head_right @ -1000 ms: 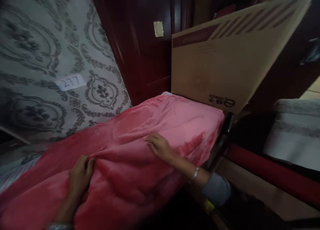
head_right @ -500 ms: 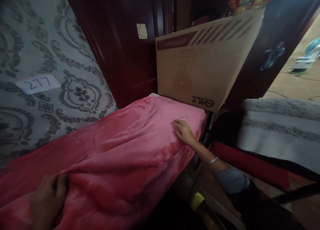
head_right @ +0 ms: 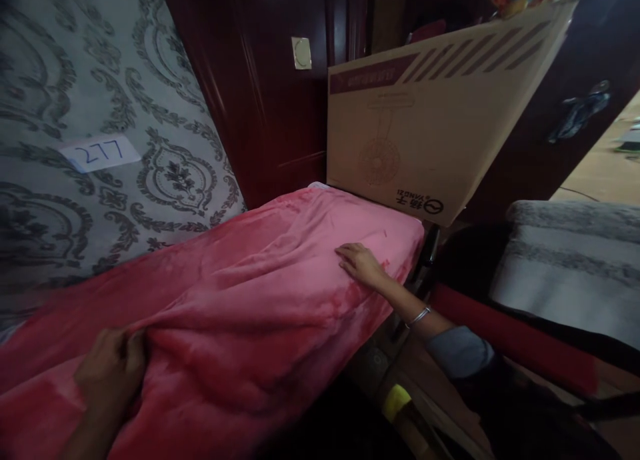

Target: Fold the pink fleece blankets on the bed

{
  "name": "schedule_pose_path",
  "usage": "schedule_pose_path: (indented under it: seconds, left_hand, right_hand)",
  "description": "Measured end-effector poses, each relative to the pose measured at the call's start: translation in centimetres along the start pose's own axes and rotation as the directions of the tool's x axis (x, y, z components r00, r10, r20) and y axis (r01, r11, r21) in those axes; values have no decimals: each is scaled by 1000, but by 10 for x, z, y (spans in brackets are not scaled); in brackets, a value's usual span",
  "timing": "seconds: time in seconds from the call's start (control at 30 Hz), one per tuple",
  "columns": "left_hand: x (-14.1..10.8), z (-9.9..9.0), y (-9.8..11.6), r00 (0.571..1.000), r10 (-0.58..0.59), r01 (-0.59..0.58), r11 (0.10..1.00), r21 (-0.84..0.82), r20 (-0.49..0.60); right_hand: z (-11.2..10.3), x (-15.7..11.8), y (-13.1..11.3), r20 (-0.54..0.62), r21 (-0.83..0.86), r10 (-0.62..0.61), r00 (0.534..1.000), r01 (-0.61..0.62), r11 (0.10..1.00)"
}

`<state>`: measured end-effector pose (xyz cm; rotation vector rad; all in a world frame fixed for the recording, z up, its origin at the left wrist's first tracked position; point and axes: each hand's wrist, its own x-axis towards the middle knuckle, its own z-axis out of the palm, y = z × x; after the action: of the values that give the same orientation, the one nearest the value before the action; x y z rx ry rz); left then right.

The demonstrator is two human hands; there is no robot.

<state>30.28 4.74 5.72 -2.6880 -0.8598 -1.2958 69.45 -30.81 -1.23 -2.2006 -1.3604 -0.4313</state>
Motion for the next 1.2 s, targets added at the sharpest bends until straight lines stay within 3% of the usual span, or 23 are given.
schedule_pose_path:
  seconds: [0.23, 0.63, 0.87, 1.03, 1.2]
  left_hand:
    - [-2, -1, -1, 1000, 24, -24, 1000, 19, -14]
    - [-2, -1, -3, 999, 47, -47, 999, 25, -3]
    - [-4, 3, -5, 976, 215, -212, 974, 78, -28]
    - [4, -6, -2, 923, 379, -367, 917, 160, -58]
    - [22, -30, 7, 925, 374, -358, 915, 188, -63]
  right_hand:
    - [-2, 8, -4, 2, -35, 1, 1000, -1, 999]
    - [-7, 1, -1, 18, 109, -51, 999, 49, 993]
    - [1, 1, 1, -131, 92, 109, 985, -98, 991]
    - [-22, 16, -4, -250, 107, 146, 957, -123, 987]
    - [-54, 22, -11, -363, 117, 139, 922, -103, 988]
